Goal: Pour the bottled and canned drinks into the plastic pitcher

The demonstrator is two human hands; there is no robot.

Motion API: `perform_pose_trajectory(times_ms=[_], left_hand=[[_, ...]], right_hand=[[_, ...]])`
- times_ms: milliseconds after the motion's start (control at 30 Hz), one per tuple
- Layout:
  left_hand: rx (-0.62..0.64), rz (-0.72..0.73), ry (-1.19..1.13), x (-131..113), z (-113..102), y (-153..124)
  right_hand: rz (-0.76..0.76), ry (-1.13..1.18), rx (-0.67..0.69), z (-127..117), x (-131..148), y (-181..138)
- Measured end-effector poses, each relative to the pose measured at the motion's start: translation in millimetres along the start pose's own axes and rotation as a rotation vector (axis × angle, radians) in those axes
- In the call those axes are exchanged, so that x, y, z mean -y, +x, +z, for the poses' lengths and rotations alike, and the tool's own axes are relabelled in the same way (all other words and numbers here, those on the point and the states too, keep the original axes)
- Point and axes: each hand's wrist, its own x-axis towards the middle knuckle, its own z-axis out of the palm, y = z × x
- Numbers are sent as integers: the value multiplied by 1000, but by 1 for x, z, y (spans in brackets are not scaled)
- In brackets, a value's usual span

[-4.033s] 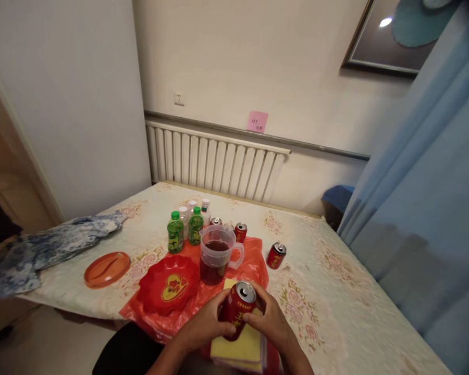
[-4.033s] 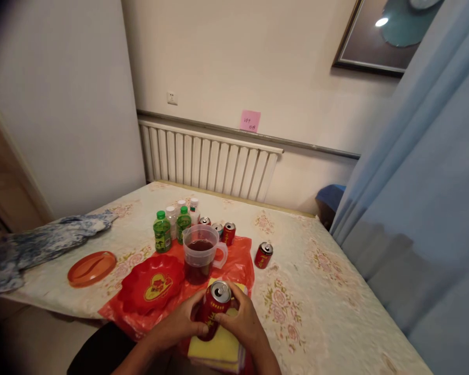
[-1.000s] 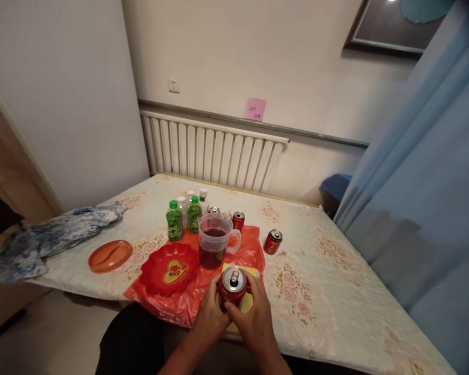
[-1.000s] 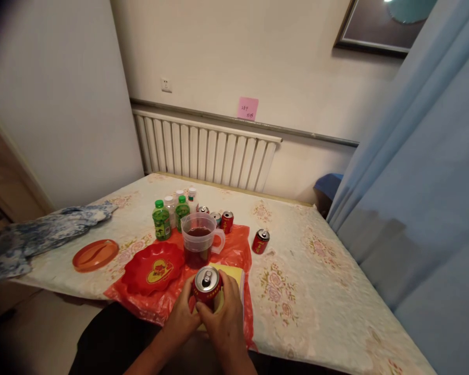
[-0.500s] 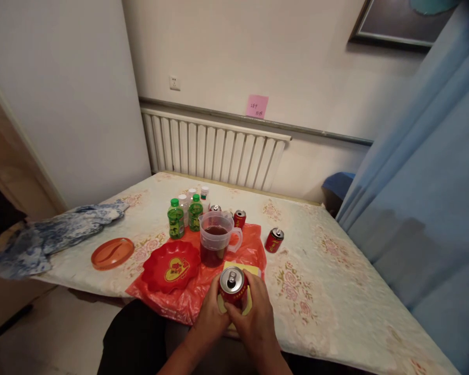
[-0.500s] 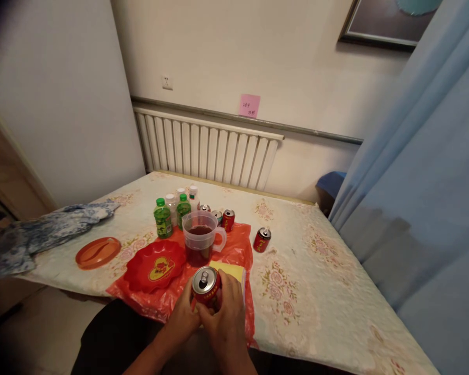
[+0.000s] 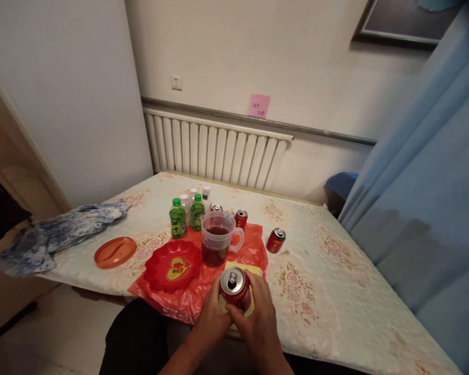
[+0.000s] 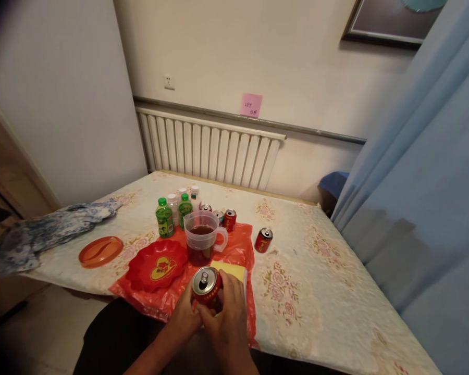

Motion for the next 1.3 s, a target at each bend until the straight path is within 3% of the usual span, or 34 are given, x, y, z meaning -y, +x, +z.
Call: perform_pose_trajectory(times_ms=[300, 533, 1300], left_hand=[[-41, 76, 21, 16, -2, -3], [-152, 91, 127, 15, -3, -4], [-97, 171, 204, -2, -10, -6]], right_hand=[[74, 131, 45, 0, 0, 3], [88, 153, 52, 3, -4, 2], [91, 189, 49, -5, 4, 3]])
